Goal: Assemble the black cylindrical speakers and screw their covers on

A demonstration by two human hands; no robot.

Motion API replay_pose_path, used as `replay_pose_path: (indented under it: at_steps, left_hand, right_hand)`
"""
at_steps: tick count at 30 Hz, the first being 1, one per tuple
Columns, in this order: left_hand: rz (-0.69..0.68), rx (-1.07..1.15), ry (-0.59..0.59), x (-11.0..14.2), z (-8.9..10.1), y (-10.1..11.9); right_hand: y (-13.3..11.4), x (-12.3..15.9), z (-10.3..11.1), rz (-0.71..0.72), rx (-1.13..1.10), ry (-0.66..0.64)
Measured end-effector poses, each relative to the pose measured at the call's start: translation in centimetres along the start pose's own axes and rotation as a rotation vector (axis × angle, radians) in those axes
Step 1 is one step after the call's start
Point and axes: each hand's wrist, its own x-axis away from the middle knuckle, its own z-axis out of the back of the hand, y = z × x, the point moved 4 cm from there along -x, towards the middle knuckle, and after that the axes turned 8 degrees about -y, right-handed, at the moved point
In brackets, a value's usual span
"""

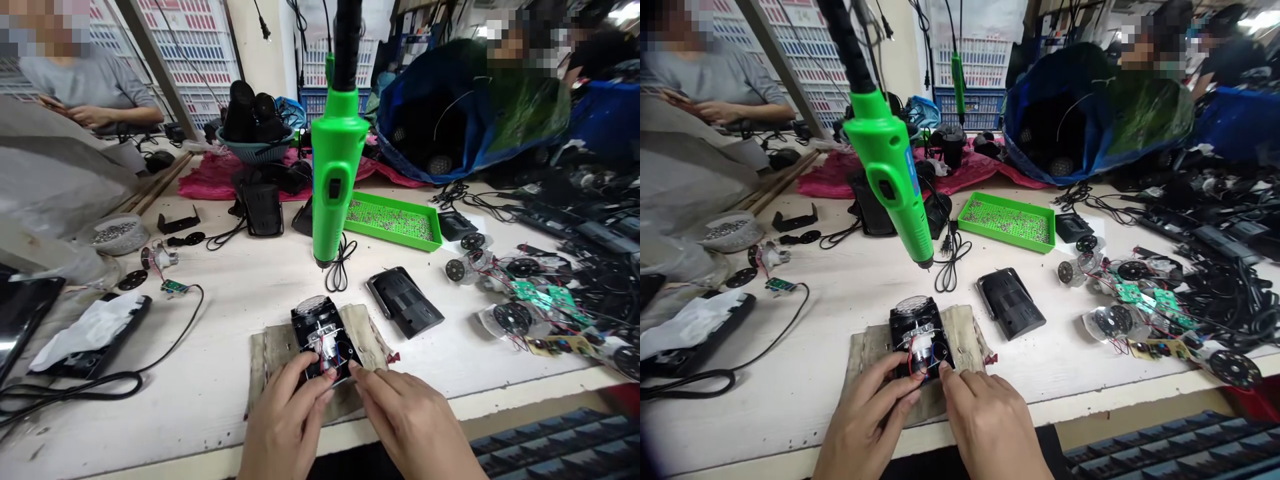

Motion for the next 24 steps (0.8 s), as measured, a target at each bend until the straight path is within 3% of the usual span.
replay_pose_path:
  at_steps: [6, 10, 12, 15, 19, 21, 24]
  left_hand:
    - [0.017, 0.054, 0.049, 0.9, -0.6, 0.4]
    - [0.134, 0.194, 0.126, 1.6, -0.5, 0.4]
    - [0.259, 0.320, 0.170, 1.6, -0.1, 0.0]
    - [0.522, 0.654, 0.250, 0.9, 0.3, -1.0]
    - [0.740, 1.356, 0.385, -0.8, -0.3, -1.1]
    - [0.784, 1.757, 0.290, -1.7, -1.5, -0.3]
    - [0.775, 2.151, -0.037, -2.5, -3.5, 1.0]
  right_hand:
    - [2.0, -0.7, -0.7, -0.267, -0.384, -0.048]
    - [2.9, -2.0, -2.1, -0.433, -0.476, -0.195]
    - [3.1, -2.5, -2.5, -0.461, -0.530, -0.249]
    - [3.1, -2.6, -2.5, -0.451, -0.593, -0.239]
    - [3.1, -1.8, -2.1, -0.388, -0.632, -0.158]
    - [3.2, -1.3, -2.1, -0.328, -0.630, -0.145]
    - [3.2, -0.8, -2.9, -0.232, -0.563, -0.167]
